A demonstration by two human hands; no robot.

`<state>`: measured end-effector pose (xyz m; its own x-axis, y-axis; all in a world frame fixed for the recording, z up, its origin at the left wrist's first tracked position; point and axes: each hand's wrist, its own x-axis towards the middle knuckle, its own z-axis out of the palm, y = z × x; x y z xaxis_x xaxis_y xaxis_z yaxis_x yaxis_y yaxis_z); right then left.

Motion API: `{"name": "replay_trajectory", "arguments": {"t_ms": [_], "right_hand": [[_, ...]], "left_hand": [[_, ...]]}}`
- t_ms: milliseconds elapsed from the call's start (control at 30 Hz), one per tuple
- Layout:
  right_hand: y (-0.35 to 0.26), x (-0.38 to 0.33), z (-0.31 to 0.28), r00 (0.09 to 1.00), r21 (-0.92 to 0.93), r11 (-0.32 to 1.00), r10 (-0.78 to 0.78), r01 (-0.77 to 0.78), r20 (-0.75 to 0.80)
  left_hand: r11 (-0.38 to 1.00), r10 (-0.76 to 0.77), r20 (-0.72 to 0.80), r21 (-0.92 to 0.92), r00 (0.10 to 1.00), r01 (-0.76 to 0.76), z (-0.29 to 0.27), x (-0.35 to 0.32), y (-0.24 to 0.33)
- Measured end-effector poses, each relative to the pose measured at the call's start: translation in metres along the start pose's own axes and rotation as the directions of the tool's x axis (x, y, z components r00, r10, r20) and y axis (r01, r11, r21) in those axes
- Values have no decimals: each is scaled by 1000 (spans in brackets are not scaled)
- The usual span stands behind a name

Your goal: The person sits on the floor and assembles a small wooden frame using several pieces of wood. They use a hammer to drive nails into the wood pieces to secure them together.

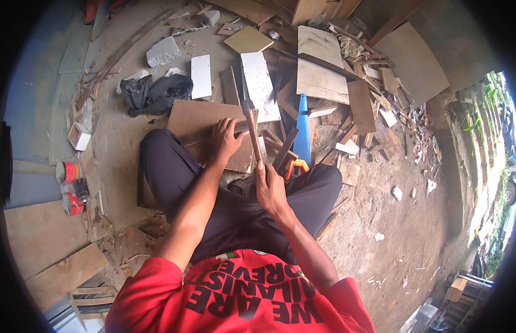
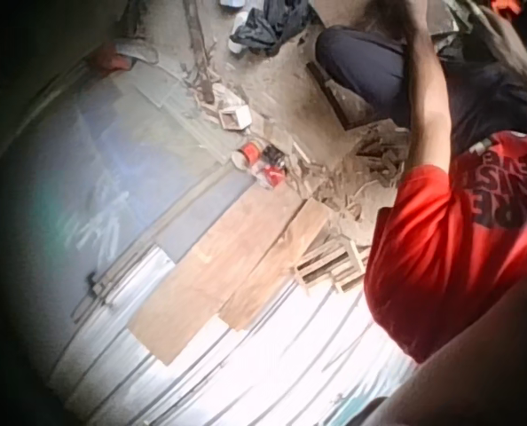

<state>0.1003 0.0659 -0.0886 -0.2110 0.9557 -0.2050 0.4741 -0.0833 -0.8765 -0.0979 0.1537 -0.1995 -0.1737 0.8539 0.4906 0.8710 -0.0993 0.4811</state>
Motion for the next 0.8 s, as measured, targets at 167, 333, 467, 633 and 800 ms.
{"name": "replay_trajectory", "arguments": {"t_ms": [167, 333, 467, 633, 800], "right_hand": [[-61, -5, -17, 956, 131, 950, -267, 282, -119], [4, -9, 8, 996, 19, 997, -73, 74, -44], [20, -14, 9, 994, 2, 994, 106, -106, -31], [12, -9, 8, 996, -12, 997, 70, -71, -46], [17, -12, 20, 995, 34, 995, 96, -95, -8]], "left_hand": [[1000, -12, 25, 21, 1000, 12, 0, -3, -5], [1000, 0, 12, 2, 1000, 0, 4, -4, -4], [1000, 4, -20, 21, 1000, -4, 4, -6, -6], [1000, -4, 10, -16, 1000, 4, 1, -2, -4], [1000, -3, 42, -11, 999, 4, 1, -2, -6]]}}
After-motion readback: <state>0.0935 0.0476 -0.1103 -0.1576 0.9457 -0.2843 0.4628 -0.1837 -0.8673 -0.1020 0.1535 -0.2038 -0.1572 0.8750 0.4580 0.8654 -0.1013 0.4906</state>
